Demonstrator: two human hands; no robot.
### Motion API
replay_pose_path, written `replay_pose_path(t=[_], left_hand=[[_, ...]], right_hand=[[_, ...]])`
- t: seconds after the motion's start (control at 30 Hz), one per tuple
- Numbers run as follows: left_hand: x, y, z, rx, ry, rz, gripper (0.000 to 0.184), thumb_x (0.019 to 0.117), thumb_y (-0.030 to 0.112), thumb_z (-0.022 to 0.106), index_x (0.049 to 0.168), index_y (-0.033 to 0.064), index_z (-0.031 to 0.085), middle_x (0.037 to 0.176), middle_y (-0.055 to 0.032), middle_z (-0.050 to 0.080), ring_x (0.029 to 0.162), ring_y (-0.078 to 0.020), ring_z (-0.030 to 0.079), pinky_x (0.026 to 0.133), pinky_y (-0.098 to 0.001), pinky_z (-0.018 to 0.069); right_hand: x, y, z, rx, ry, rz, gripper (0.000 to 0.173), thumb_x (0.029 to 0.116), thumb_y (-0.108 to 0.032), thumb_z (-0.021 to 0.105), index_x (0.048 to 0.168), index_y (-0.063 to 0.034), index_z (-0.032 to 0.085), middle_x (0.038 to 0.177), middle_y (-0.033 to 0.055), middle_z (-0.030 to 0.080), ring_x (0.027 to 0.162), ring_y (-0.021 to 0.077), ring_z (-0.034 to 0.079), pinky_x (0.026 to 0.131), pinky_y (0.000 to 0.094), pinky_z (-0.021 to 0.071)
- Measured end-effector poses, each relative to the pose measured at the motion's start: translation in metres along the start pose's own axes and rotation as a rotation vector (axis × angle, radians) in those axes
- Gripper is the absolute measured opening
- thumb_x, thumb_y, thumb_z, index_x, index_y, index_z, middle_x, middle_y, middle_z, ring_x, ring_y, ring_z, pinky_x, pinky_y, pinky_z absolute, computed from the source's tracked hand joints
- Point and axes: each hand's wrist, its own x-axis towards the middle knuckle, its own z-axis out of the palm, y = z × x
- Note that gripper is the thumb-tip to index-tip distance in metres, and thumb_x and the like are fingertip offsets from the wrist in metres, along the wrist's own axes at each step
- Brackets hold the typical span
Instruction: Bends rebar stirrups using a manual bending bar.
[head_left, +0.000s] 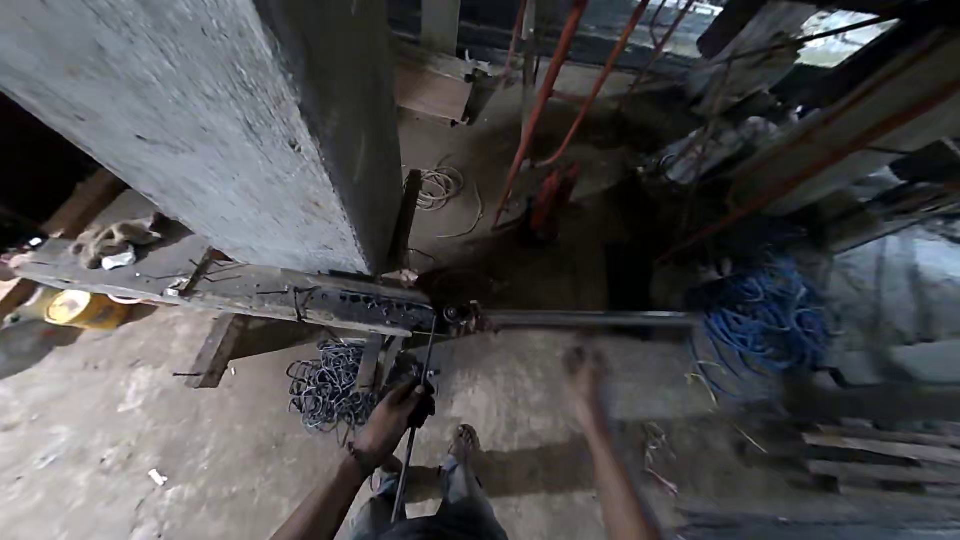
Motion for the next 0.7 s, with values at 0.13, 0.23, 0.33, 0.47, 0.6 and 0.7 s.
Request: replay_pose_path(t=[0.13,0.23,0.33,0.47,0.6,0.7], left_hand=[[-0.002,0.012,-0.012,0.211,-0.093,0.090,0.032,0.1113,0.025,0.043,0.119,0.0019,0.064,0.084,-0.0030,0.068,0.070,-0.0107,0.063,0.068,-0.0277,0.0553],[-0.017,0.030,-0.039,0.793,-0.003,0.131,0.051,0.1092,0.047,0.039,0.105,0.0077,0.071,0.082,-0.0046,0.069,0.074,-0.0185,0.067,0.073,-0.0443,0.0571],[-0.041,0.039,-0.071,0.966,0.442,0.460,0.045,0.1056,0.044,0.046,0.106,0.0079,0.073,0.085,-0.0087,0.071,0.077,-0.0245,0.070,0.073,-0.0520,0.0583],[-0.056,0.070,-0.119,0.843,0.871,1.117,0.064,0.1022,0.037,0.057,0.143,-0.0094,0.040,0.146,-0.0332,0.046,0.140,-0.0384,0.045,0.118,-0.0497,0.0363],[-0.062,0.094,-0.125,1.014,0.821,0.859,0.071,0.1035,0.048,0.049,0.149,-0.0058,0.043,0.142,-0.0303,0.054,0.129,-0.0425,0.056,0.108,-0.0613,0.0423],[-0.034,0.074,-0.096,0.843,0.465,0.408,0.040,0.1099,0.031,0.042,0.127,0.0022,0.064,0.081,-0.0096,0.068,0.067,-0.0224,0.066,0.064,-0.0463,0.0574]], right_hand=[[-0.086,-0.142,0.077,0.869,-0.627,0.143,0.046,0.1085,-0.035,0.052,0.139,-0.0011,0.057,0.121,0.0134,0.070,0.108,0.0204,0.069,0.097,0.0392,0.0579],[-0.097,-0.210,0.101,1.331,-0.528,0.491,0.025,0.1073,-0.022,0.055,0.119,0.0002,0.057,0.086,0.0115,0.065,0.070,0.0188,0.065,0.064,0.0333,0.0581],[-0.107,-0.239,0.077,1.380,-0.648,0.410,0.020,0.1083,-0.015,0.051,0.125,-0.0064,0.053,0.078,0.0031,0.055,0.053,0.0087,0.051,0.047,0.0222,0.0473],[-0.132,-0.249,0.044,0.811,-0.795,-0.302,0.027,0.1056,-0.017,0.054,0.129,-0.0046,0.062,0.085,0.0021,0.061,0.063,0.0066,0.054,0.056,0.0228,0.0465],[-0.116,-0.225,0.012,0.409,-0.545,-0.638,0.027,0.1054,-0.025,0.056,0.114,-0.0049,0.073,0.089,0.0073,0.071,0.076,0.0109,0.065,0.074,0.0295,0.0562],[-0.066,-0.194,0.010,0.136,-0.411,-0.563,0.033,0.1060,-0.031,0.056,0.113,-0.0043,0.074,0.096,0.0125,0.074,0.086,0.0224,0.071,0.084,0.0437,0.0582]])
